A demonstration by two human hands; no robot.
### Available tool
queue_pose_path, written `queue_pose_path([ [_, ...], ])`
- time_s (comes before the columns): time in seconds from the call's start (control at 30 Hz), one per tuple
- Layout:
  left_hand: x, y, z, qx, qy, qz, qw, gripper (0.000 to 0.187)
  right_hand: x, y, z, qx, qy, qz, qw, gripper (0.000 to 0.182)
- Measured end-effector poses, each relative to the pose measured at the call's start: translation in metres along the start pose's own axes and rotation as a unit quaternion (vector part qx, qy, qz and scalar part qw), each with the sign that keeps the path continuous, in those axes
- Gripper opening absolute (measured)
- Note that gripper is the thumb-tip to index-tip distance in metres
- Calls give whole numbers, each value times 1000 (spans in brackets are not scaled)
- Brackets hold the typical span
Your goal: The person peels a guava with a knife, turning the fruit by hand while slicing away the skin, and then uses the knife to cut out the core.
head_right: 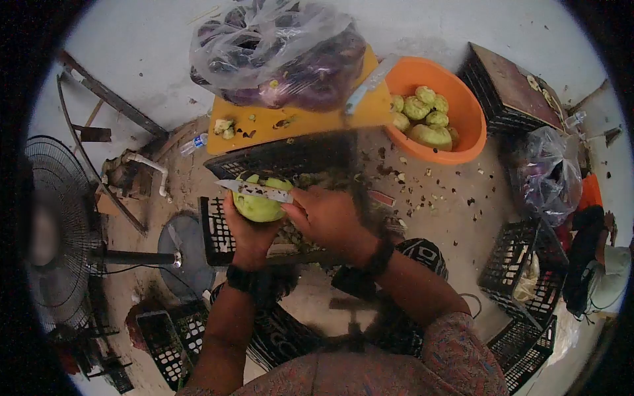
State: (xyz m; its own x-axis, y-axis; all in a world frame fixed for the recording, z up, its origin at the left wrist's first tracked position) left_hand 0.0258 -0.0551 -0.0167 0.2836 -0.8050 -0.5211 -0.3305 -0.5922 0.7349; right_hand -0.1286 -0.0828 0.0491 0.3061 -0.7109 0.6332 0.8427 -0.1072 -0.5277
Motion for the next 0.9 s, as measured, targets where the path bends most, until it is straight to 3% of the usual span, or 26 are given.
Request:
queue_pose_path([
  [0.13,2,2,-4,7,14,27,999,56,1,0,-1,19,4,4,1000,25],
  [0.4,5,-1,-1,50,64,-12,997,54,1,-4,0,1,27,34,999,27],
  [0.67,0,5,4,28,32,4,999,49,4,-2,-9,0,54,34,998,27],
  [0.73,-1,8,3,3,16,-12,1000,50,2,-2,-6,14,4,-5,1000,27],
  [0.9,-1,8,-2,-2,18,24,1000,53,-2,-4,-2,-5,3,11,1000,27],
])
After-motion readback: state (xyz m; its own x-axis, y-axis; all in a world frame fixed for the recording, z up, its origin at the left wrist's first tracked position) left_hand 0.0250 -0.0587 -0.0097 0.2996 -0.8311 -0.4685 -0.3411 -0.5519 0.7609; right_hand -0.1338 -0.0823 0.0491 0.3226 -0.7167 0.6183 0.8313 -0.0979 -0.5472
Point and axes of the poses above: each hand's wrist, its own x-axis towards the middle knuckle, its own y-axis out of the palm, z = x × y, the point moved 5 cm from there along x, towards the middle knuckle, and after that the axes turned 15 degrees about -z, right-handed, at the moved point
